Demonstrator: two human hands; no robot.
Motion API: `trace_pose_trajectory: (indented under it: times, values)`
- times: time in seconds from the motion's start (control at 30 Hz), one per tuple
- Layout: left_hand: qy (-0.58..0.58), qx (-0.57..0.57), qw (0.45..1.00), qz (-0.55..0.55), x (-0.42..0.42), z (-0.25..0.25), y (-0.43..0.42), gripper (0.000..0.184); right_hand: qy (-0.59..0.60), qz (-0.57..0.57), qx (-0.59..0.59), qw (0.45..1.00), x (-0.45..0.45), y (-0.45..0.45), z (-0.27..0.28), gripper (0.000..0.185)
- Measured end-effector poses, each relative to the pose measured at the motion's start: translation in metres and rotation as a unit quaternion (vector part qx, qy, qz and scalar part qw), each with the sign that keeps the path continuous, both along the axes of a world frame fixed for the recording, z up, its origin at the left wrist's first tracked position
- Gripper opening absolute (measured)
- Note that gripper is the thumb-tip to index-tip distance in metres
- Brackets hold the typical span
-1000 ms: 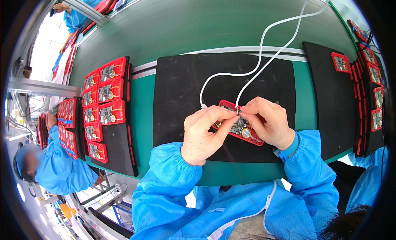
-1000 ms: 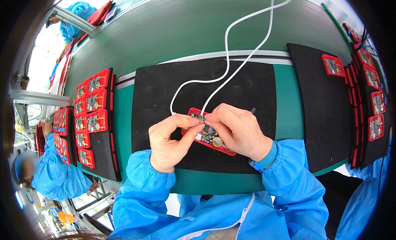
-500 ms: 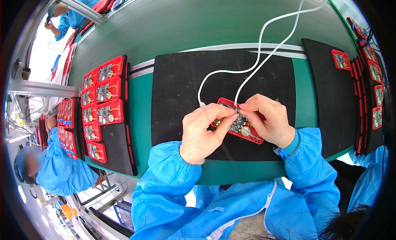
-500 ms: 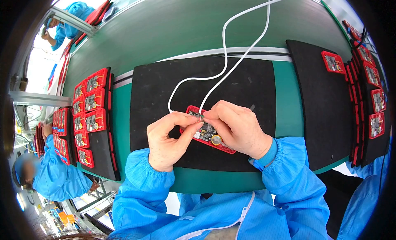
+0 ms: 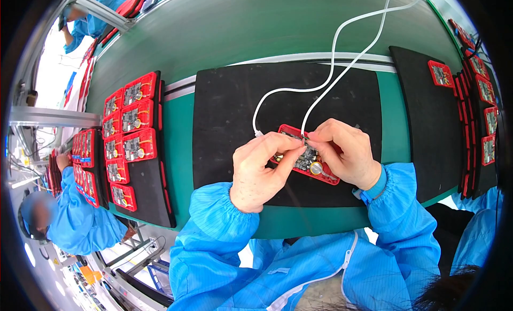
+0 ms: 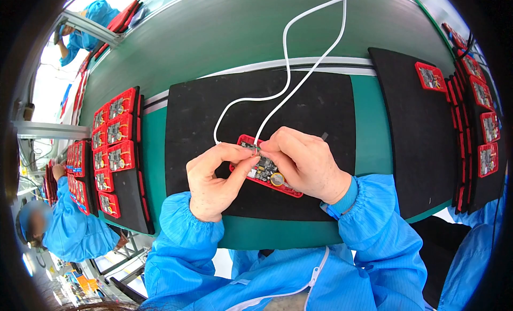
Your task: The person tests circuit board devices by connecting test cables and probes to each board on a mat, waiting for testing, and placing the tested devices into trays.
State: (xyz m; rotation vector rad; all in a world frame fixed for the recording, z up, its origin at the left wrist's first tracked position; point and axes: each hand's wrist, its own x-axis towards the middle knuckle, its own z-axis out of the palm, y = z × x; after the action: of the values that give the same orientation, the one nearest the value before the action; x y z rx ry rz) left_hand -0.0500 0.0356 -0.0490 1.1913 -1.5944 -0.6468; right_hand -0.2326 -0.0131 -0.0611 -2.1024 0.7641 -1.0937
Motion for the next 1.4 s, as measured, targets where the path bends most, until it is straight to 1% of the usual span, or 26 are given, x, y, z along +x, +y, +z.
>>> trace_pose_trajectory:
  times: [0.77, 0.93, 1.03, 1.1, 1.23, 1.3, 1.4]
  values:
    - [-0.004, 0.002, 1.000, 0.000, -0.0005, -0.0007, -0.0004, 0.014, 0.000, -0.001, 0.008, 1.000, 0.0010, 0.0001, -0.0002, 0.009]
    - [0.000, 0.001, 1.000, -0.002, -0.0008, -0.0015, -0.0010, 0.014, 0.003, 0.005, -0.011, 1.000, 0.0008, 0.0002, 0.0012, 0.009]
    - [-0.011, -0.008, 1.000, 0.001, -0.0007, -0.0010, -0.0017, 0.014, 0.013, 0.011, -0.024, 1.000, -0.0004, 0.0001, 0.0013, 0.009]
    - [-0.045, -0.032, 0.998, -0.004, 0.0000, -0.0006, -0.0018, 0.015, 0.008, 0.015, -0.028, 0.999, 0.0001, -0.0001, 0.0015, 0.010]
    - [-0.050, -0.040, 0.998, -0.011, -0.0004, 0.0007, -0.0007, 0.016, 0.009, 0.017, -0.051, 0.998, -0.0016, 0.0002, 0.0019, 0.013]
    - [-0.046, -0.004, 0.999, -0.023, 0.0007, 0.0026, 0.0018, 0.016, 0.004, 0.022, -0.059, 0.998, -0.0030, -0.0006, 0.0012, 0.013]
    - [-0.038, -0.008, 0.999, -0.032, 0.0023, 0.0012, 0.0012, 0.016, -0.004, 0.036, -0.049, 0.998, -0.0049, -0.0004, 0.0046, 0.014]
